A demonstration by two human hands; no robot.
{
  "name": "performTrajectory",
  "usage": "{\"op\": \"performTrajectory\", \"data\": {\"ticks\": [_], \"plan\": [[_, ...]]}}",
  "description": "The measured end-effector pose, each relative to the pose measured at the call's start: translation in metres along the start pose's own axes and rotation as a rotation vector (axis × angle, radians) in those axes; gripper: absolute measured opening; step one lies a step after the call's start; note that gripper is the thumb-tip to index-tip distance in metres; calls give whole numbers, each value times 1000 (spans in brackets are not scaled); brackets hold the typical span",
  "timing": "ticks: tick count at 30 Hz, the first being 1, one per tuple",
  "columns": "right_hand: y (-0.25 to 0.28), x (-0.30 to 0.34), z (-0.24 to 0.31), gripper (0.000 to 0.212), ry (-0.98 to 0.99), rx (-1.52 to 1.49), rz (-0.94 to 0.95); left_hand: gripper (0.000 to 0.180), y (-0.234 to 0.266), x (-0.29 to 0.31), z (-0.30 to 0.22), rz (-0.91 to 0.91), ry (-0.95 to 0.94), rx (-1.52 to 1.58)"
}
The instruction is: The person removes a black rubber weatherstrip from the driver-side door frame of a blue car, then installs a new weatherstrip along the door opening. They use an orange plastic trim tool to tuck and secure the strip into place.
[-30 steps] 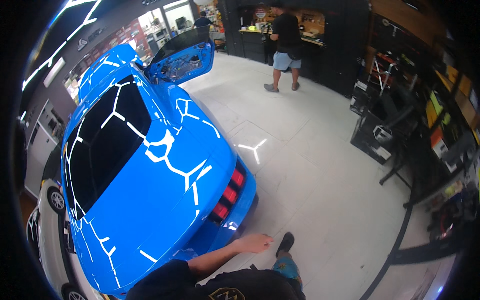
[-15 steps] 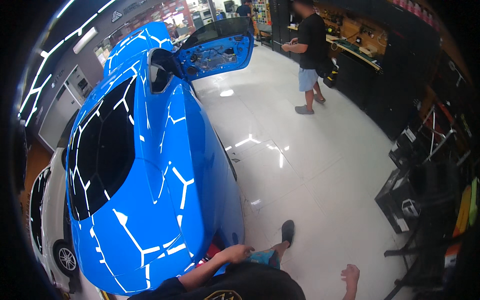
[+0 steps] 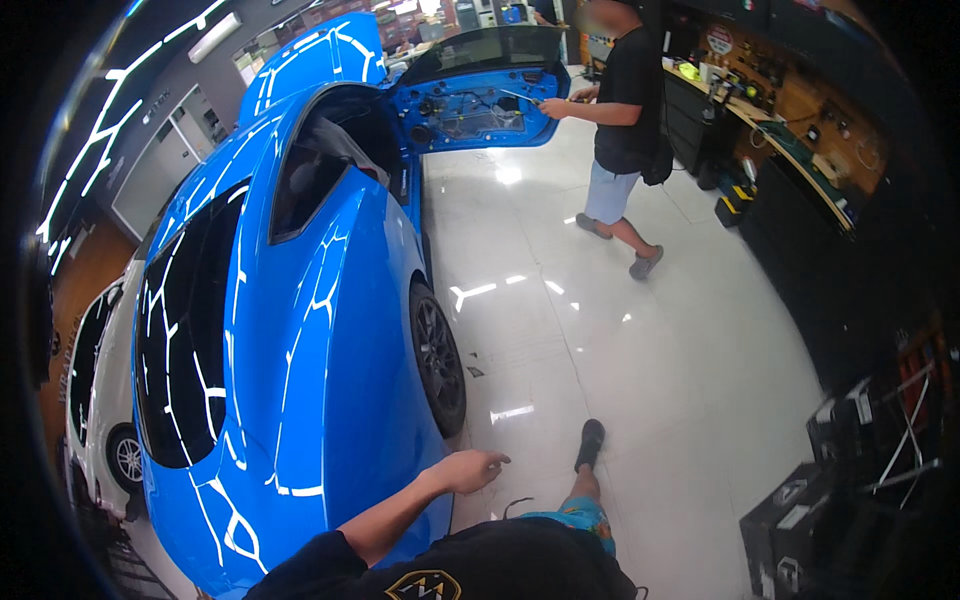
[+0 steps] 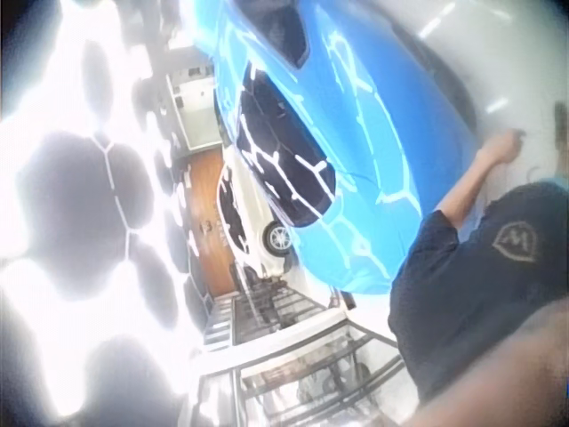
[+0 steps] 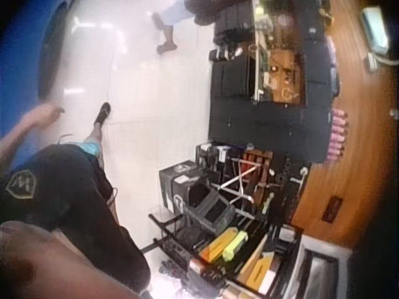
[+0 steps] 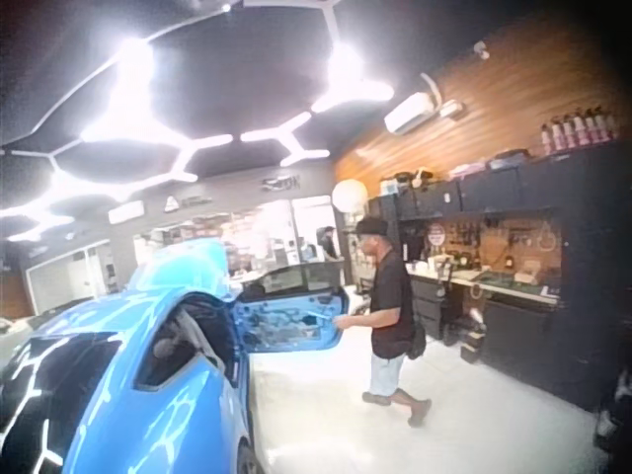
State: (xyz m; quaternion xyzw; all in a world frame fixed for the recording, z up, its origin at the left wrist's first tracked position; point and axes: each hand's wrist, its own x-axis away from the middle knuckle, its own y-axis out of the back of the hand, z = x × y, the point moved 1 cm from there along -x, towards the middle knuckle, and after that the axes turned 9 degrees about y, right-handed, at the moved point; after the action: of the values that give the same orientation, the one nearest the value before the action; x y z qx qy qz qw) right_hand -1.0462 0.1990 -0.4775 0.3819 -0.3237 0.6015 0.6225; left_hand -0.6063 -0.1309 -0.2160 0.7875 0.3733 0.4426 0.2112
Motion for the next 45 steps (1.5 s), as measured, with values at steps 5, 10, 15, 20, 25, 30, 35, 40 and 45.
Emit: {"op": "performTrajectory", "data": {"ticks": [5, 10, 15, 20, 25, 30, 35, 40, 45], "plan": [[78, -122, 133, 39, 27, 104, 19, 42, 66, -106, 17, -29, 188, 26], [138, -286, 365, 30, -72, 24, -171, 39, 156, -133, 47, -138, 326, 287], [107, -380, 641, 40, 182, 317, -81, 34, 247, -124, 116, -754, 531, 524], [-51, -453, 840, 36, 385, 272, -37, 30, 346, -129, 214, -1293, 808, 490], [-235, -507, 905, 36, 172, 490, 224, 27, 505, -127, 283, -1707, 730, 128], [-413, -501, 978, 34, 650, 885, 504, 34, 641, -95, 353, -1684, 896, -352], [-565, -482, 1094, 37, 752, 994, 795, 42, 750, -100, 433, -1667, 1044, -446], [-713, -500, 1167, 35, 921, 1076, 1020, 48, 782, -165, 468, -1508, 1376, -693], [-878, -460, 1195, 46, 959, 597, 1128, 49, 760, -143, 470, -1470, 1365, -698]]}}
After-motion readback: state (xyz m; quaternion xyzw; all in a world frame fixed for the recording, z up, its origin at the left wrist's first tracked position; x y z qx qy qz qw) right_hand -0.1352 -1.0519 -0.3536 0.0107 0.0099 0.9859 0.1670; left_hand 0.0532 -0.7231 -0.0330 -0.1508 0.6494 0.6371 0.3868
